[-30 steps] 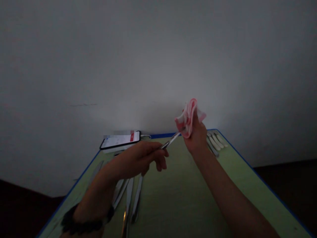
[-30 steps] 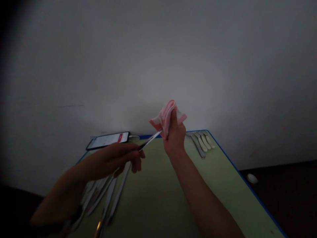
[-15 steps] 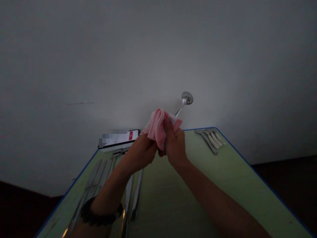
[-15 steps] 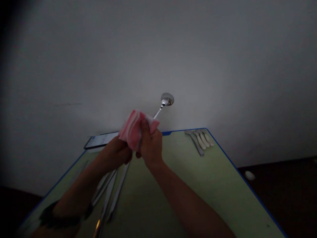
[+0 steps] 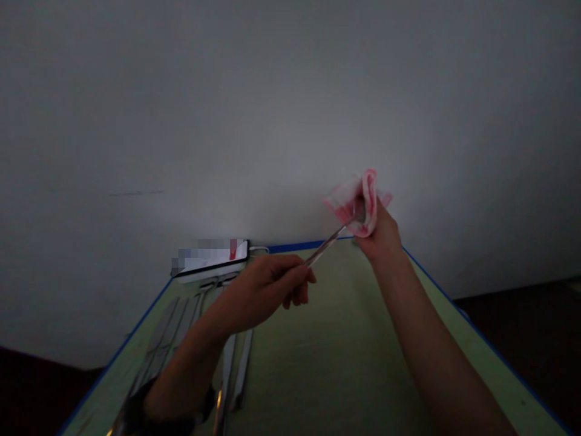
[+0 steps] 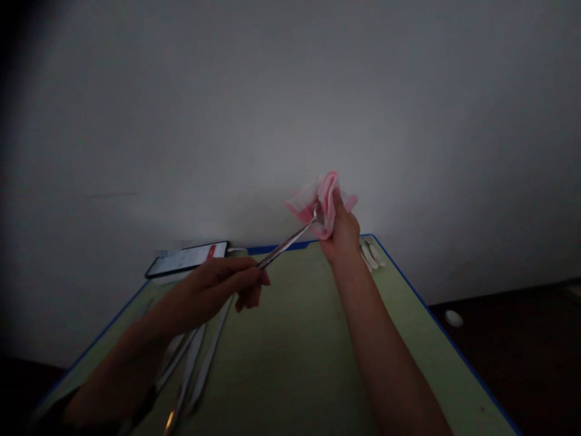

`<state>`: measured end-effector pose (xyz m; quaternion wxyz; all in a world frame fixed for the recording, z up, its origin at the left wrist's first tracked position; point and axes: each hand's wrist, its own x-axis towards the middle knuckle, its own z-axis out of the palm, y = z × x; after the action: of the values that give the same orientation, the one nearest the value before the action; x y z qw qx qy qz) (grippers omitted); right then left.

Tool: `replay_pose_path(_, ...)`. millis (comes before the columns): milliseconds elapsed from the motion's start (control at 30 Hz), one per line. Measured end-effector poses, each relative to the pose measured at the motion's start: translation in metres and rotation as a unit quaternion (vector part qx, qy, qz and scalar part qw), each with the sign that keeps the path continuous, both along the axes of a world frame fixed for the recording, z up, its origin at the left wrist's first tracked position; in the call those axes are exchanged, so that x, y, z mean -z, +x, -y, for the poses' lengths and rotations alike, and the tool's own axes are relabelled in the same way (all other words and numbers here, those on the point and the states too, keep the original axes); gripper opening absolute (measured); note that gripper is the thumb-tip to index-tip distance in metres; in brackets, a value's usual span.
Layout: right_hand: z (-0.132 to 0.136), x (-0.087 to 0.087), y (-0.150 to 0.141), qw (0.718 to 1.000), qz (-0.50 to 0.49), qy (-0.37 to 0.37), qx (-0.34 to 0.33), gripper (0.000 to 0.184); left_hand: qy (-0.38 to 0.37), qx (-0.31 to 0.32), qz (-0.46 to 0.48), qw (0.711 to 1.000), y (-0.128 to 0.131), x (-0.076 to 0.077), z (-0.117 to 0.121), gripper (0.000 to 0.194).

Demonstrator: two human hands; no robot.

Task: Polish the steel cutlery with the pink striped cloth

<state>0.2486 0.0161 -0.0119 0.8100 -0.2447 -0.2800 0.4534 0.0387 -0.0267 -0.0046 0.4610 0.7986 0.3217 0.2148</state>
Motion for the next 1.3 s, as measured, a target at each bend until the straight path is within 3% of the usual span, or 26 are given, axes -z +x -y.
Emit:
replay_pose_path(133,0.012,-0.002,0.002,0.983,0.169,-0.025,-0.062,0.023,0.030,-0.105,-0.015,0.994,-0.003,0.000,-0.005,0.033)
replay_pose_path(267,0.018,-0.004,-0.018,0.966,0.250,-0.048,-0.040,0.031,0.093,-0.108,-0.069,0.987,-0.004,0.007,-0.011,0.034)
replay_pose_path(467,0.016,0.000,-0.043,0.974,0.168,-0.108,0.103,0.041,0.101,-0.112,-0.062,0.987,0.000,0.024,-0.017,0.035)
replay_pose_path(567,0.010,0.010,-0.051,0.973,0.136,-0.131,0.132,0.046,0.095,-0.106,-0.063,0.988,0.000,0.025,-0.020,0.036)
replay_pose_path(800,0.006,0.023,-0.063,0.983,0.091,-0.123,0.097,0.048,0.111,-0.114,-0.083,0.984,-0.007,0.024,-0.023,0.035)
replay_pose_path(967,0.006,0.025,-0.060,0.966,0.146,-0.191,0.100,0.052,0.129,-0.124,-0.101,0.979,-0.008,0.026,-0.023,0.033)
replay_pose_path(1167,-0.005,0.039,-0.047,0.958,0.216,-0.187,0.028,0.057,0.127,-0.117,-0.125,0.977,-0.013,0.030,-0.028,0.032)
replay_pose_path(1300,-0.006,0.045,-0.050,0.956,0.227,-0.183,0.043,0.060,0.127,-0.114,-0.128,0.977,-0.017,0.029,-0.030,0.033)
